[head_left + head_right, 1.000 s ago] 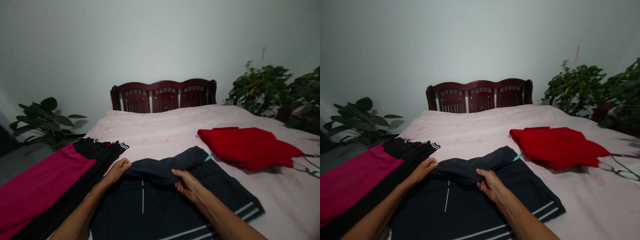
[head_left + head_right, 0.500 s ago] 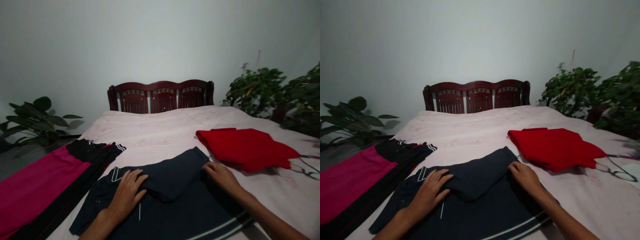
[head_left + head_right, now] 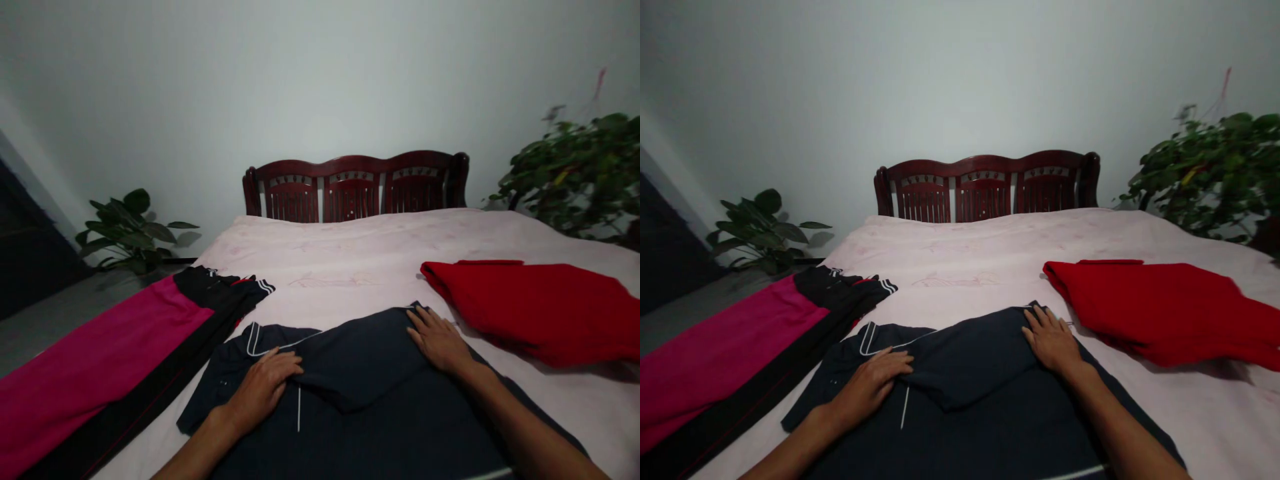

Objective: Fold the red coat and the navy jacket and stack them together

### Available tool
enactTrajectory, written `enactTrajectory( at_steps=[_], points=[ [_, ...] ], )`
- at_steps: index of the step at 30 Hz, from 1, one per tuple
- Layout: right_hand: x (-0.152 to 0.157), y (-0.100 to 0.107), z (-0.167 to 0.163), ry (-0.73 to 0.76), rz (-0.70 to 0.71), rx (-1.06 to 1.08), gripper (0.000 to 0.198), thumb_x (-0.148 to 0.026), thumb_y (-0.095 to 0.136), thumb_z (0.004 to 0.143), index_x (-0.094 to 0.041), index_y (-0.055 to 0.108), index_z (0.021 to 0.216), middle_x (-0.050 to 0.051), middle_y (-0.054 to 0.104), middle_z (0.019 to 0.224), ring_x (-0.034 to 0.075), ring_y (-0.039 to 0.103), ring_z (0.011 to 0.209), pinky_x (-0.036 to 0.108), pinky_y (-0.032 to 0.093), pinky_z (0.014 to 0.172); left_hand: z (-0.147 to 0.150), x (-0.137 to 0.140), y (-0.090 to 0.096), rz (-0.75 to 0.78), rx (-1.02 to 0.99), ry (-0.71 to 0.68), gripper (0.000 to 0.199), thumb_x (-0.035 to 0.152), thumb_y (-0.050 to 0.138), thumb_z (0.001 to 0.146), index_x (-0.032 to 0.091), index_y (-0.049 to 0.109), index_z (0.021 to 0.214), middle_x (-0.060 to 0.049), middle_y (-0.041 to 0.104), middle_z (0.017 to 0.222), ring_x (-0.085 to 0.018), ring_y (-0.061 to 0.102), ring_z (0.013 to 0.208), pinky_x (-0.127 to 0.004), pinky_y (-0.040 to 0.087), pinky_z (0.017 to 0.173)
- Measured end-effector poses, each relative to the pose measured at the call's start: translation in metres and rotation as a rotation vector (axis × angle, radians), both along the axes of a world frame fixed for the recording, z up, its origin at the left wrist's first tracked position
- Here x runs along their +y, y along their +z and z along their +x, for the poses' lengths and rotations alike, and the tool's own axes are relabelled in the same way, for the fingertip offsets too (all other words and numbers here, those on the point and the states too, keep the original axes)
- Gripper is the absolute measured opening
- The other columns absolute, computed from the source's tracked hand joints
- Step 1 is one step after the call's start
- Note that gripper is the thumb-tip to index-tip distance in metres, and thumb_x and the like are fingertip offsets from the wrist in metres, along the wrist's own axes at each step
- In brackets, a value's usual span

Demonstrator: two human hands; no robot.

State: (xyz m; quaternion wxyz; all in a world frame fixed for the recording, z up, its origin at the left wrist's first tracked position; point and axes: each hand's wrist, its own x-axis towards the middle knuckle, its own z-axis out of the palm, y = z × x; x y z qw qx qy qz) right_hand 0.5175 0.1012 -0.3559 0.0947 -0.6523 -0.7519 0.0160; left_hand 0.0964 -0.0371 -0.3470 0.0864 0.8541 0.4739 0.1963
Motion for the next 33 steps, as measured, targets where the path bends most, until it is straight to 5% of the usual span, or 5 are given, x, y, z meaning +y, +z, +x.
enactTrajectory(
  at_steps=[5, 10, 17, 25, 33],
  points=[
    [-0.017, 0.030, -0.032, -0.091, 0.010, -0.096, 0.049, -0.032, 0.050, 0.089, -0.016, 0.055, 0.136, 0.018, 0.042, 0.151, 0.038, 0.030, 0.143, 0.061, 0.021, 0.113, -0.023, 0.003, 0.014, 0.031, -0.008, 0.219, 0.038, 0.016, 0.041, 0.092, 0.029, 0.068, 0.117, -0.002, 0.064, 0.133, -0.021, 0.052, 0.131, -0.052, 0.027, 0.119],
    [-0.085, 0.066, -0.115, 0.296, 0.069, 0.077, 0.060, -0.050, 0.043, 0.094, -0.024, 0.043, 0.148, 0.011, 0.031, 0.159, 0.035, 0.017, 0.148, 0.059, 0.015, 0.116, -0.034, 0.002, -0.005, 0.083, 0.205, 0.525, 0.046, 0.026, 0.050, 0.092, 0.026, 0.053, 0.138, -0.012, 0.043, 0.153, -0.030, 0.036, 0.143, -0.056, 0.027, 0.115],
    [-0.113, 0.023, -0.159, 0.414, -0.089, -0.002, 0.066, -0.061, 0.036, 0.094, -0.027, 0.038, 0.150, 0.012, 0.026, 0.160, 0.038, 0.015, 0.148, 0.068, 0.007, 0.113, -0.053, -0.025, -0.010, -0.053, 0.175, 0.950, 0.071, 0.050, 0.053, 0.088, 0.021, 0.035, 0.150, -0.023, 0.036, 0.152, -0.041, 0.040, 0.135, -0.056, 0.040, 0.101],
    [-0.107, 0.013, -0.186, 0.230, -0.081, 0.054, 0.066, -0.056, 0.029, 0.096, -0.019, 0.037, 0.151, 0.015, 0.025, 0.160, 0.037, 0.016, 0.148, 0.066, 0.009, 0.113, -0.084, 0.001, 0.016, -0.067, -0.011, 0.757, 0.055, 0.023, 0.051, 0.086, 0.024, 0.046, 0.141, -0.008, 0.064, 0.111, -0.022, 0.063, 0.106, -0.031, 0.048, 0.092],
    [-0.144, 0.026, -0.183, 0.389, -0.132, 0.166, 0.059, -0.052, 0.034, 0.096, -0.020, 0.048, 0.144, 0.012, 0.042, 0.153, 0.033, 0.037, 0.140, 0.054, 0.028, 0.112, -0.075, 0.023, 0.036, -0.001, 0.200, 0.815, 0.045, 0.016, 0.043, 0.088, 0.017, 0.058, 0.130, -0.016, 0.062, 0.118, -0.031, 0.061, 0.110, -0.044, 0.048, 0.093]
  ],
)
